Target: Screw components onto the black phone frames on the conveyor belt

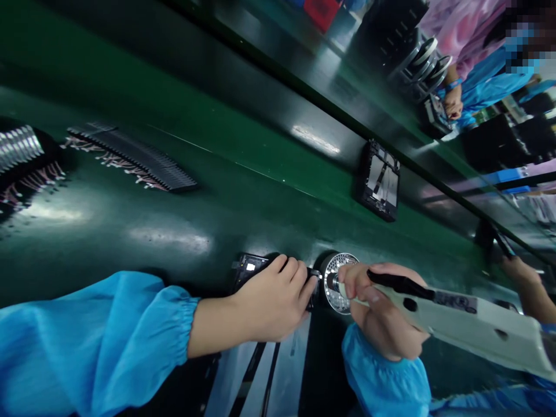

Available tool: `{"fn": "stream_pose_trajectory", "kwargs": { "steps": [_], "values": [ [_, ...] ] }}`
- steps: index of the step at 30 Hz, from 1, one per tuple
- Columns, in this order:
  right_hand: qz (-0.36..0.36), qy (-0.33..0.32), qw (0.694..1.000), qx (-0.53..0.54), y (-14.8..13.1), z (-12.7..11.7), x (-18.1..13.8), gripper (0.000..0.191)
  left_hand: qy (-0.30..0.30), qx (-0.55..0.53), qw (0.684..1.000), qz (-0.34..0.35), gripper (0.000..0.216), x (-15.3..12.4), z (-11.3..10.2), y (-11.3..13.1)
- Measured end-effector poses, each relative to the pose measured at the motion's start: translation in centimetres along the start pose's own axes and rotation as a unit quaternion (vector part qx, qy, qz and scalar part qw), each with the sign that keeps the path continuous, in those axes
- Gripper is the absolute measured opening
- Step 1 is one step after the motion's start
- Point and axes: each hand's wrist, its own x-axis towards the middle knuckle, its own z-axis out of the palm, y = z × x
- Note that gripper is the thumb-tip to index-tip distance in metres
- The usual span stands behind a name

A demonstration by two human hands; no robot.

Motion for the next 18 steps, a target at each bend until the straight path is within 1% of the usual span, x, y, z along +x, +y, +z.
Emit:
{"fn": "stream_pose_trajectory", "kwargs": {
  "steps": [4,8,14,18],
  "values": [
    [0.009,-0.004,1.0,-0.01,-0.2,-0.11,0.0,0.028,0.011,0.002,1.0,0.001,0.052,0.0,-0.09,0.03],
    [0.023,0.007,1.0,-0.016,-0.1,-0.14,-0.12,0.025,0.009,0.0,1.0,-0.001,0.054,0.0,0.01,0.06],
    [0.006,-0.012,1.0,-0.017,0.16,-0.04,-0.04,0.024,0.004,-0.002,1.0,0.0,0.054,0.08,-0.14,0.08],
    [0.016,0.015,1.0,-0.013,0.24,0.35,0.05,0.016,-0.004,-0.01,1.0,0.0,0.054,-0.02,-0.21,0.09]
  ]
}}
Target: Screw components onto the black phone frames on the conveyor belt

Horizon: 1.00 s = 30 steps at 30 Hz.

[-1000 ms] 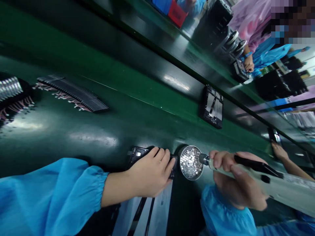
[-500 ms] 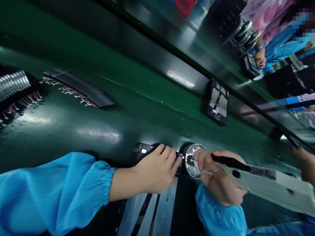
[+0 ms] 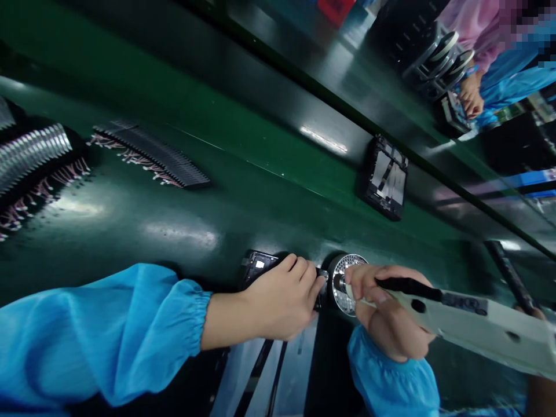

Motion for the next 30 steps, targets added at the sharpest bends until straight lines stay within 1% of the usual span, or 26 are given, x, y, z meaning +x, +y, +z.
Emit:
{"fn": "stream_pose_trajectory", "kwargs": {
  "steps": [9,12,14,16,18,21,25,30],
  "values": [
    [-0.012,0.012,1.0,0.009,0.5,0.6,0.2,0.014,-0.009,-0.005,1.0,0.001,0.053,0.0,-0.1,-0.1],
    [-0.021,0.002,1.0,0.018,0.4,0.1,0.2,0.023,0.002,-0.003,1.0,0.004,0.054,-0.1,0.0,-0.1],
    [-0.025,0.001,0.999,0.02,0.0,-0.8,0.3,0.031,0.014,-0.003,1.0,0.002,0.053,-0.2,0.1,-0.1],
    [-0.04,0.023,0.999,0.017,-0.3,-1.9,0.5,0.032,0.034,-0.002,0.999,0.005,0.049,-0.3,0.3,-0.1],
    [-0.055,0.056,0.997,0.015,-0.3,-2.9,1.0,0.026,0.056,-0.002,0.998,0.021,0.043,-0.5,0.5,-0.1],
    [-0.057,0.091,0.994,0.011,0.3,-3.7,1.6,0.023,0.076,-0.004,0.996,0.05,0.035,-0.6,0.8,-0.2],
    [-0.042,0.107,0.993,0.006,1.7,-3.6,2.2,0.022,0.08,-0.007,0.995,0.066,0.031,-0.7,0.7,-0.3],
    [-0.033,0.12,0.992,0.006,2.7,-3.6,2.4,0.02,0.06,-0.018,0.996,0.061,0.031,-0.5,0.5,-0.4]
  ]
}}
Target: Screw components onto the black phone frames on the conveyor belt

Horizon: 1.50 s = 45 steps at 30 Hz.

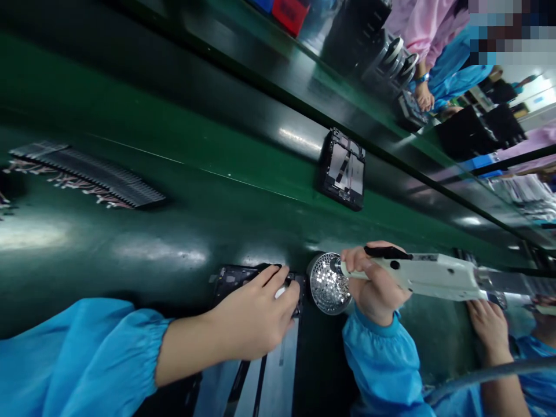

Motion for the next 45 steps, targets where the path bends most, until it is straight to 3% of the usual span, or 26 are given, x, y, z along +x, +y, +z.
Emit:
{"fn": "stream_pose_trajectory", "kwargs": {
  "steps": [30,32,36,41,45],
  "values": [
    [0.01,0.007,1.0,-0.001,1.1,-0.6,0.3,0.017,0.019,0.003,1.0,-0.008,0.027,0.1,0.0,0.2],
    [-0.004,0.0,1.0,-0.009,0.5,-0.6,0.4,0.023,0.015,0.015,1.0,-0.017,0.032,0.1,-0.1,0.1],
    [-0.037,-0.027,0.999,0.0,-2.7,-0.7,-0.3,0.028,-0.039,0.032,0.994,-0.097,0.061,0.2,-0.4,0.1],
    [0.027,-0.108,0.994,-0.016,-6.6,1.0,-3.2,0.03,-0.078,0.031,0.99,-0.116,0.068,0.4,-0.6,0.1],
    [0.067,-0.165,0.983,-0.035,-6.7,2.7,-4.6,0.035,-0.081,0.028,0.99,-0.115,0.068,0.5,-0.6,0.2]
  ]
}}
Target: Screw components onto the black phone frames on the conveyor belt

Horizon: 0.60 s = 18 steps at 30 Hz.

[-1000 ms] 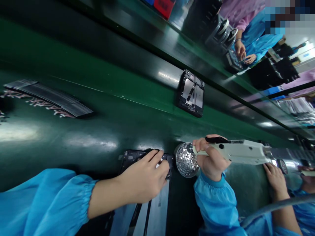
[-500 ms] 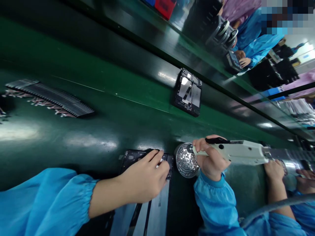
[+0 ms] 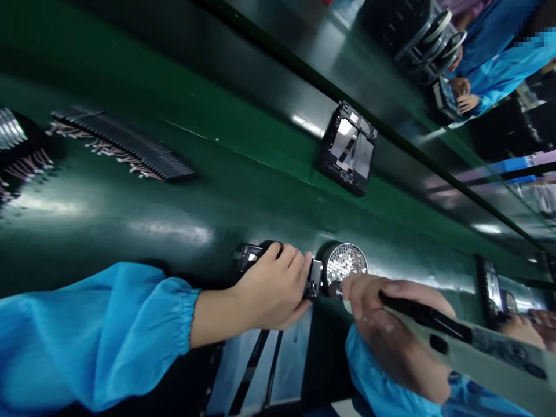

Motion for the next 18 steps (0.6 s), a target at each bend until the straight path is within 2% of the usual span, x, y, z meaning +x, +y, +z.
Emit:
{"fn": "stream_pose_trajectory", "kwargs": {
  "steps": [9,18],
  "values": [
    [0.016,-0.011,1.0,0.0,0.82,0.5,0.06,0.036,0.005,0.0,1.0,-0.004,0.067,0.26,-0.3,0.2],
    [0.026,0.007,1.0,0.002,1.07,0.89,-0.02,0.035,-0.009,-0.008,1.0,-0.001,0.067,0.25,-0.32,0.15]
  ]
}}
